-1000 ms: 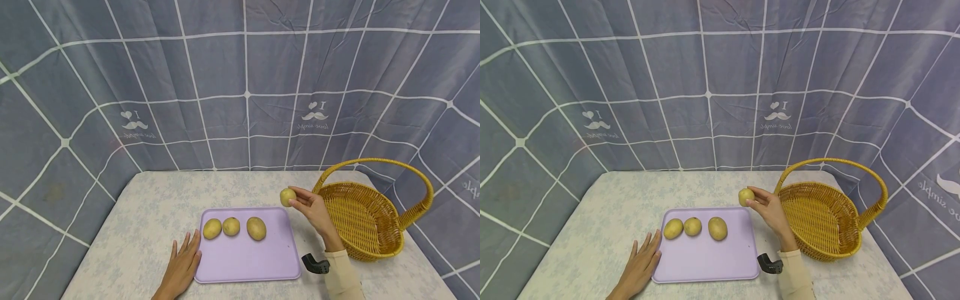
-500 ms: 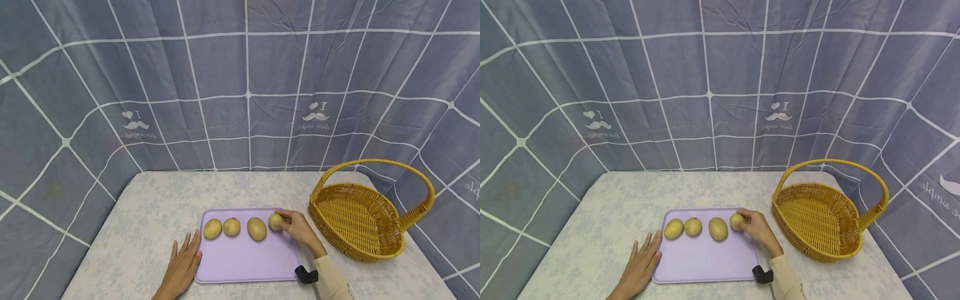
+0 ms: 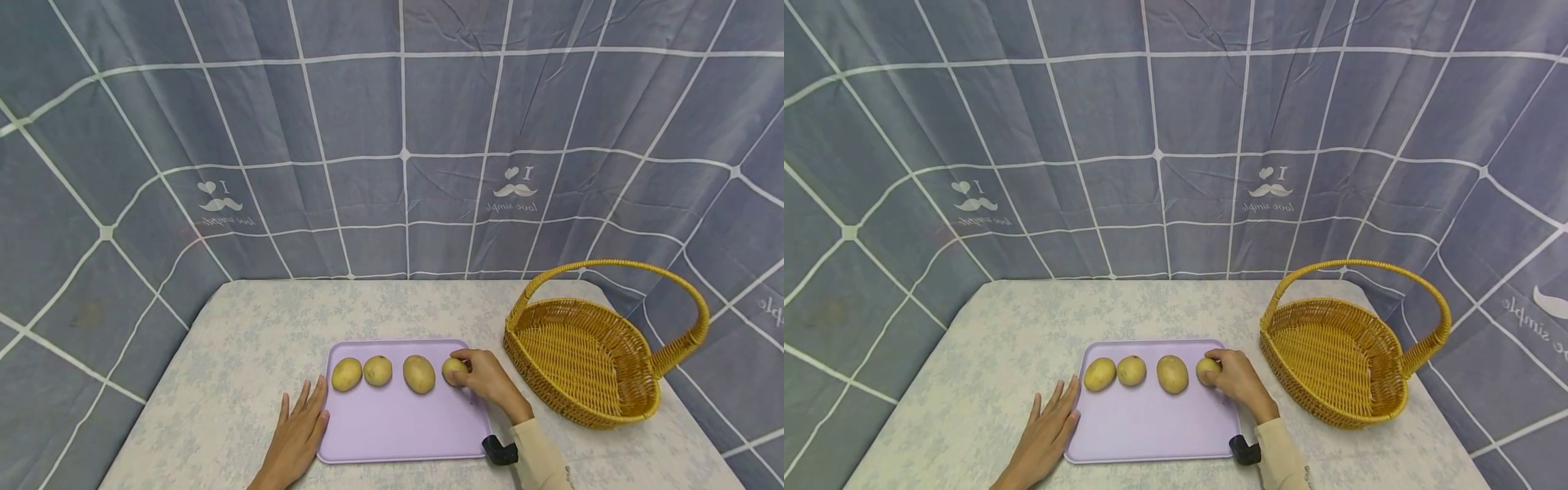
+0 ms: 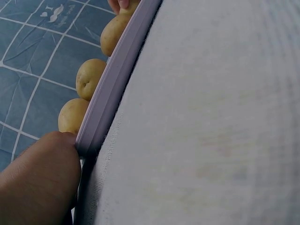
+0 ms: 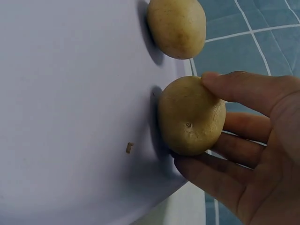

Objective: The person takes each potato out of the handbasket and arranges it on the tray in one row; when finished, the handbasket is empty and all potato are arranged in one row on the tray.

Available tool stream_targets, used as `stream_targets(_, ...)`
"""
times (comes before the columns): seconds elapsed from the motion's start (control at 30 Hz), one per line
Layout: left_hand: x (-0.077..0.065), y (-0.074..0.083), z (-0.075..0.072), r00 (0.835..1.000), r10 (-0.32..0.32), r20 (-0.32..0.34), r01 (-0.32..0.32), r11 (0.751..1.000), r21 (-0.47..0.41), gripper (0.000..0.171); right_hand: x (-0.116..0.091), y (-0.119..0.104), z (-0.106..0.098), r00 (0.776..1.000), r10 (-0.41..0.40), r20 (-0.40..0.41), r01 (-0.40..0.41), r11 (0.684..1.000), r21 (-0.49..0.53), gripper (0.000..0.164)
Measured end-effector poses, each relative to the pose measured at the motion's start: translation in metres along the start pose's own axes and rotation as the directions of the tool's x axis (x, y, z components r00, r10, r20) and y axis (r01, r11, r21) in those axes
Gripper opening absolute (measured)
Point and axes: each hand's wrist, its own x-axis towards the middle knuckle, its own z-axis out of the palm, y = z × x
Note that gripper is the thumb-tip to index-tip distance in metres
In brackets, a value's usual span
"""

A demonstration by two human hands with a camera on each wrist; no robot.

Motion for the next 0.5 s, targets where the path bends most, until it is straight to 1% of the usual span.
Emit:
stream_targets(0.27, -0.0001, -0.0001, -0.0001, 1.000, -0.008, 0.006, 0.008, 1.000, 0.000, 0.052, 0.0008, -0.0032, 0.0016, 1.000, -0.007, -0.002, 0.007, 0.998, -0.060, 0.038)
stream_targets(0.5, -0.0001, 0.0000, -0.0005, 1.000, -0.011, 0.004, 0.011, 1.000, -0.005, 0.053, 0.0020, -0.0044, 0.0015, 1.000, -0.011, -0.003, 0.011, 0.997, -0.072, 0.037)
